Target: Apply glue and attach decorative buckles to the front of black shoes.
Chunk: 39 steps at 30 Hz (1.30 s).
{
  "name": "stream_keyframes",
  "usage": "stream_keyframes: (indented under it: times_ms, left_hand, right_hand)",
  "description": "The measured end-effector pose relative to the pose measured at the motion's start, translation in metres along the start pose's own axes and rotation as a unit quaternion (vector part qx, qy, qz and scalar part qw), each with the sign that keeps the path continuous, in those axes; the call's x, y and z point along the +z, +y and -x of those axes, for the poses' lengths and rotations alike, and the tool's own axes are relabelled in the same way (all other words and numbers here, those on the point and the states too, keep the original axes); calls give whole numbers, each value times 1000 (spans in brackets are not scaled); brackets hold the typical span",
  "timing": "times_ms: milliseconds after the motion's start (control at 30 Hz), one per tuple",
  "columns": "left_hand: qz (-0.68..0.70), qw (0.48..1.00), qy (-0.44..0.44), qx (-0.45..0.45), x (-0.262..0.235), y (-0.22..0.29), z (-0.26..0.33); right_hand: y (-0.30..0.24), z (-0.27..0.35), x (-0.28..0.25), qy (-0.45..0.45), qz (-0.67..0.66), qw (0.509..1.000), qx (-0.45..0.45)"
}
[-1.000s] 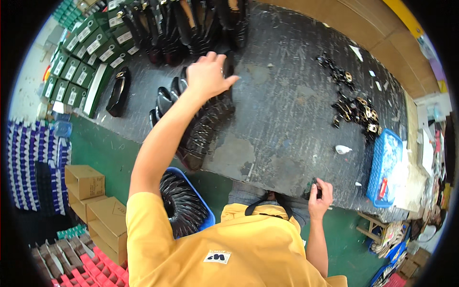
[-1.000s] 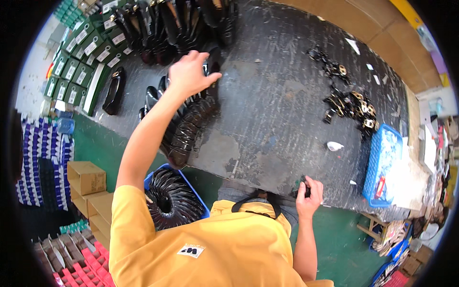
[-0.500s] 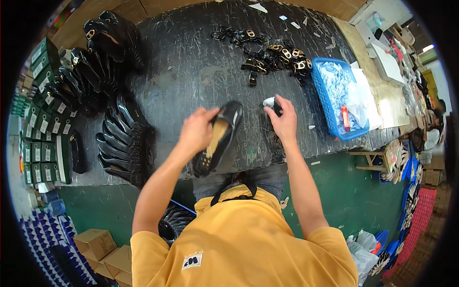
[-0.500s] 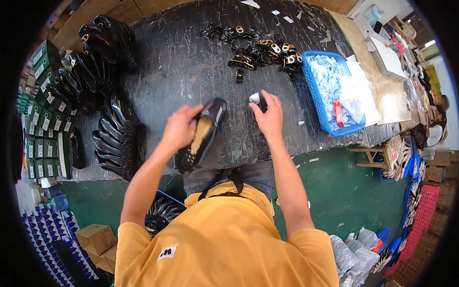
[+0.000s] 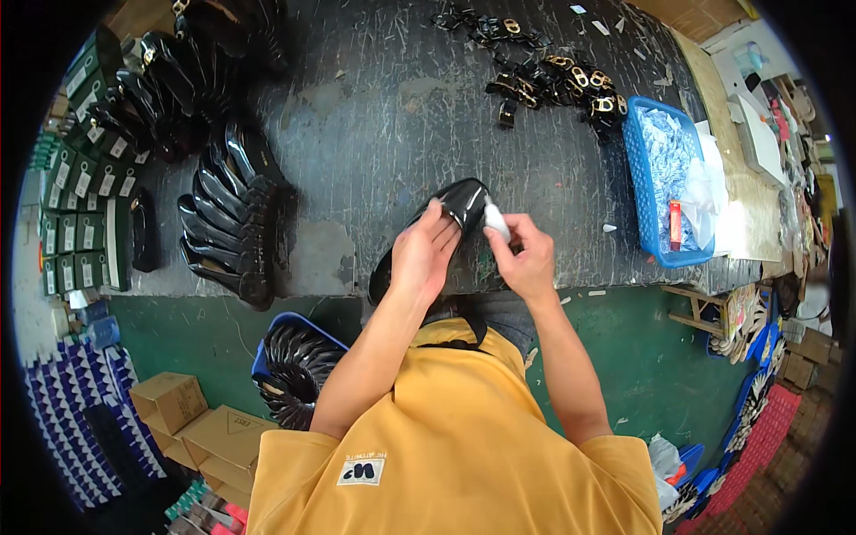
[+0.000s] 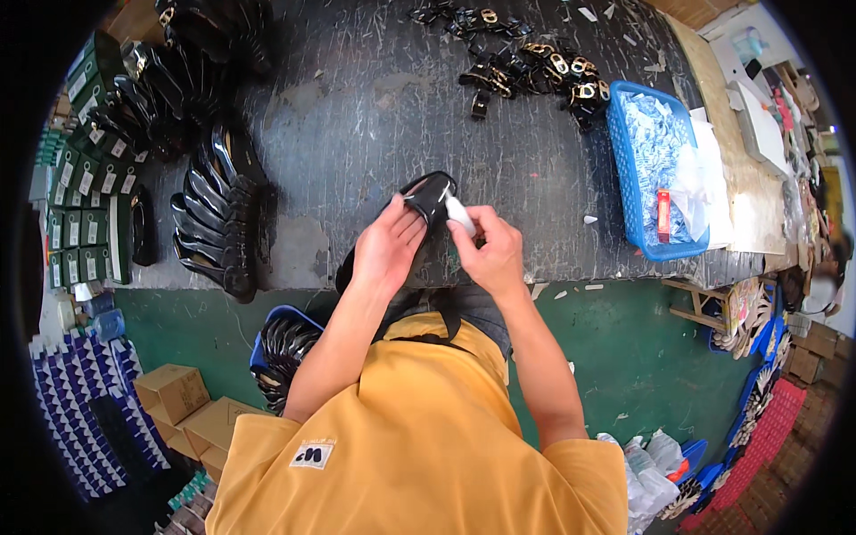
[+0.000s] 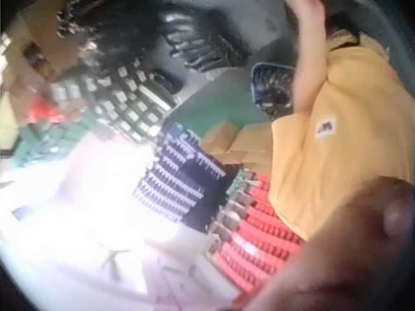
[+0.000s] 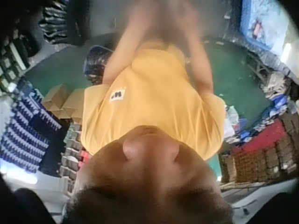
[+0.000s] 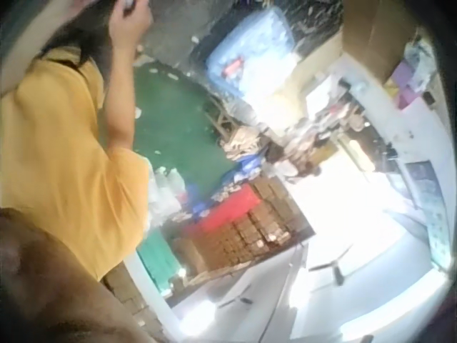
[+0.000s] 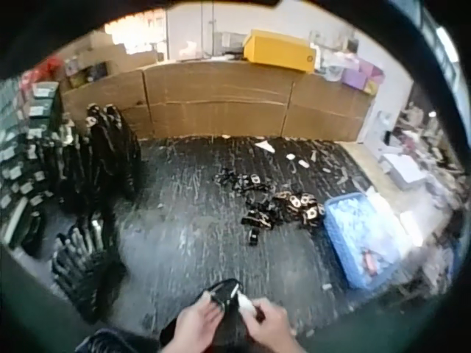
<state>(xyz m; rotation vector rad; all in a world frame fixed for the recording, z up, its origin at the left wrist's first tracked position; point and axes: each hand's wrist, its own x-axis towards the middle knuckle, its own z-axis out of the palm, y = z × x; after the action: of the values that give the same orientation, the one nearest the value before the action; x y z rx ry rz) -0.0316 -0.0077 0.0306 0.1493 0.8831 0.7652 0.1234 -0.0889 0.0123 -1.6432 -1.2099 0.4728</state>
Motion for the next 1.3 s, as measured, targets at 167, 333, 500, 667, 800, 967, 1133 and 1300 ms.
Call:
stream_keyframes:
  times_ms: [167,333,500,667,800,967,1133,1300]
  left_hand:
    - [31,999,15,24,-2,-13,-25]
    - [20,999,28,34,-4,-18,-24]
    - [26,999,22,35,-4,-18,-23]
    - [39,999,19,30,-5,-17,-23]
    - [41,999,17,29,-5,-18,-24]
    - [35,999,22,22,-5,-15,-25]
    - [31,999,22,21,-3,-13,-22]
    - [34,999,17,25,-3,-10,-23]
  right_hand:
    - [-13,2,9,-23,73,997,-27]
    - [-12,0,7,-39,125,989,-73]
    - [-25,-7,2,-66,171,980,-76]
    - [-34,-14,-1,-94,192,974,-69]
    - [-35,-15,-1,-106,218,968,-62]
    - [-42,-15,-5,-121,224,966,-38]
    - [-42,-3,-11,-121,213,969,-9]
    - [-30,9,-10,-79,177,981,-8]
